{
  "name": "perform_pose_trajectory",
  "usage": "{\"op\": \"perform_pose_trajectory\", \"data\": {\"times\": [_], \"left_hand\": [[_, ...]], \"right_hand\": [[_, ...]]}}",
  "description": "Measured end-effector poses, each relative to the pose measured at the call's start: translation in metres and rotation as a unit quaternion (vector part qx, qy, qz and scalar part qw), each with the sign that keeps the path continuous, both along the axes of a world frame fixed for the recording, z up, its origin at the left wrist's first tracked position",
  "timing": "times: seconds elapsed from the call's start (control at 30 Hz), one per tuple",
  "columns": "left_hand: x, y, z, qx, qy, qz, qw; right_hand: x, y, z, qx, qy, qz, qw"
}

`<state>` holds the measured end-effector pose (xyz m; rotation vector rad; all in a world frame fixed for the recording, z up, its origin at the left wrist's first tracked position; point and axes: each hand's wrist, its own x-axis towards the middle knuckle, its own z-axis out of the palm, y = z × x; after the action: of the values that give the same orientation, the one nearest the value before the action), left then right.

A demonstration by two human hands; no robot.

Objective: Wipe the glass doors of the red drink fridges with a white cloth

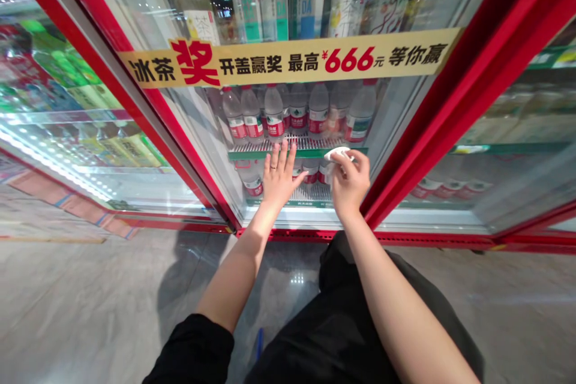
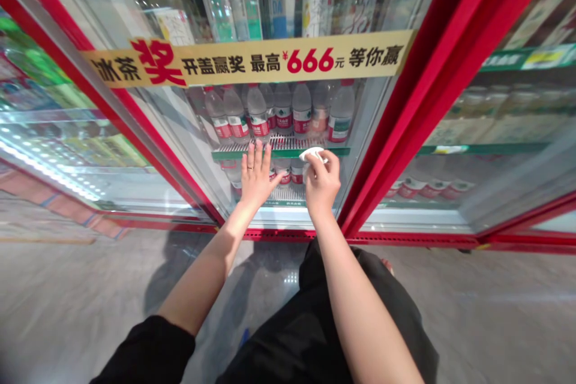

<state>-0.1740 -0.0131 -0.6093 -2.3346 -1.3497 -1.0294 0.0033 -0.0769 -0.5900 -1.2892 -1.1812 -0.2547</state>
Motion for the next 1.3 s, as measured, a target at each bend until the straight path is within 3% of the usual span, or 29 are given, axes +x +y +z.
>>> {"op": "perform_pose_trajectory", "data": {"times": [0.13,0.3,0.4,0.57,0.7,0.8,0.9,1.1,1.3], "left_hand": [[0.000,-0.004,0.003,-0.004,0.003,-0.001,1.000],[-0.001,-0.002,0.002,-0.011,-0.004,-0.003,1.000],[-0.001,0.000,0.000,-0.012,-0.009,-0.007,1.000],[0.001,0.002,-0.002,-0.014,-0.009,-0.004,1.000],[0.003,0.003,-0.002,-0.025,-0.011,-0.004,1.000],[0.003,0.004,-0.003,-0.029,-0.016,-0.007,0.999],[0.003,0.005,-0.004,-0.025,-0.023,-0.007,0.999],[0.004,0.004,-0.004,-0.027,-0.027,-0.008,0.999],[0.005,0.003,-0.004,-0.032,-0.022,0.001,0.999]], "right_hand": [[0.010,0.004,0.010,0.035,0.006,0.010,0.999],[-0.003,0.003,-0.005,-0.028,-0.095,0.096,0.990],[-0.004,0.002,-0.012,-0.046,-0.129,0.096,0.986],[0.012,0.004,0.001,0.009,-0.058,0.026,0.998],[0.013,0.003,0.011,0.011,-0.029,0.055,0.998],[0.004,0.002,0.004,-0.033,-0.055,0.107,0.992],[-0.002,0.002,-0.006,-0.053,-0.033,0.080,0.995],[0.004,0.006,-0.003,0.030,0.052,0.011,0.998],[0.006,0.002,0.008,-0.021,-0.005,0.101,0.995]]}}
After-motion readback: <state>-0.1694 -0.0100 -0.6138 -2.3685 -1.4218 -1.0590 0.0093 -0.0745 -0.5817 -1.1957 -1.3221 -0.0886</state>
